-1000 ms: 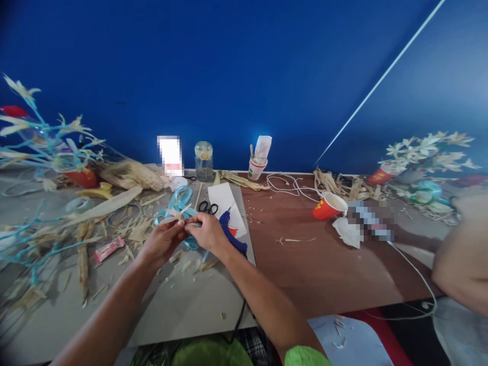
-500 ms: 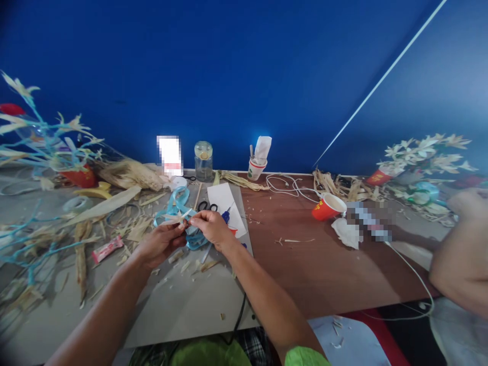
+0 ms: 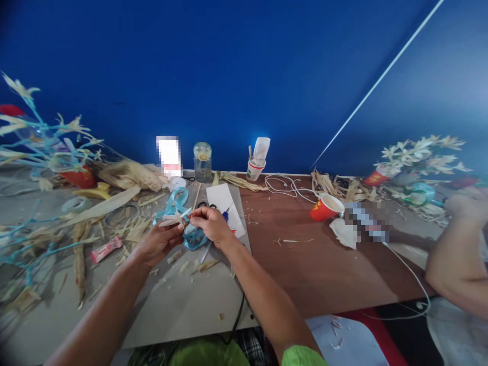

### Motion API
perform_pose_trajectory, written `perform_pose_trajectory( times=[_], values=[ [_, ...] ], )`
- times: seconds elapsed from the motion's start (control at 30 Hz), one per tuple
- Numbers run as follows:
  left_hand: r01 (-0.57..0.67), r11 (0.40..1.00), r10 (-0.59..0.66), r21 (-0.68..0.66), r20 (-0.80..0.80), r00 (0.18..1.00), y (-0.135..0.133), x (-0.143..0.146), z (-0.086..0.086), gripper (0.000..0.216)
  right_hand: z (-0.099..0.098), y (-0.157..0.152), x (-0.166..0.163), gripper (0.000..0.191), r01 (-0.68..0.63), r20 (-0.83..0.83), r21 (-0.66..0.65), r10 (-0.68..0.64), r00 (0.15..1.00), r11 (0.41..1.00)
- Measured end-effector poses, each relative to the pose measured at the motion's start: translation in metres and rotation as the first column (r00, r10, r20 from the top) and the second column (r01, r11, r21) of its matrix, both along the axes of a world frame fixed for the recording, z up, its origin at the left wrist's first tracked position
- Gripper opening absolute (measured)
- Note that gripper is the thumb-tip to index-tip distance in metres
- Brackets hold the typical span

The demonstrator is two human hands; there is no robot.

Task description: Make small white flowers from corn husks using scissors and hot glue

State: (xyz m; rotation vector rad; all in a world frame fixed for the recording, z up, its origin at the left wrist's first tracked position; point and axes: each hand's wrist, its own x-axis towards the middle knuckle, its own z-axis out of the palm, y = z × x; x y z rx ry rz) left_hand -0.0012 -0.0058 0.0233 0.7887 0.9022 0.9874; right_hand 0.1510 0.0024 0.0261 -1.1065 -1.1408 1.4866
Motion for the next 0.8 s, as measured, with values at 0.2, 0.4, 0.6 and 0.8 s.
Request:
perform_pose_trajectory(
  times=[0.2, 0.4, 0.6, 0.8],
  values=[
    [-0.062, 0.994, 0.060, 0.088, 0.019, 0.998, 0.005, -0.008, 0.000, 0.022, 0.008, 0.009, 0.015, 0.020, 0.153, 0.138, 0.131, -0.171, 0.976, 0.979],
    [-0.086, 0.992, 0.087, 0.089, -0.004, 0.996, 0.008, -0.011, -0.001, 0.023, 0.021, 0.017, 0.044, 0.013, 0.271, 0.220, 0.164, -0.303, 0.927, 0.948],
    [-0.063, 0.988, 0.065, 0.144, -0.015, 0.998, 0.007, -0.011, 0.001, 0.020, 0.016, -0.001, 0.069, 0.032, 0.180, 0.472, 0.275, -0.295, 0.830, 0.945],
    [-0.068, 0.982, 0.076, 0.173, -0.041, 0.996, 0.007, -0.008, 0.004, 0.017, 0.003, -0.026, 0.075, 0.029, 0.066, 0.786, 0.266, -0.256, 0.562, 0.962]
  ],
)
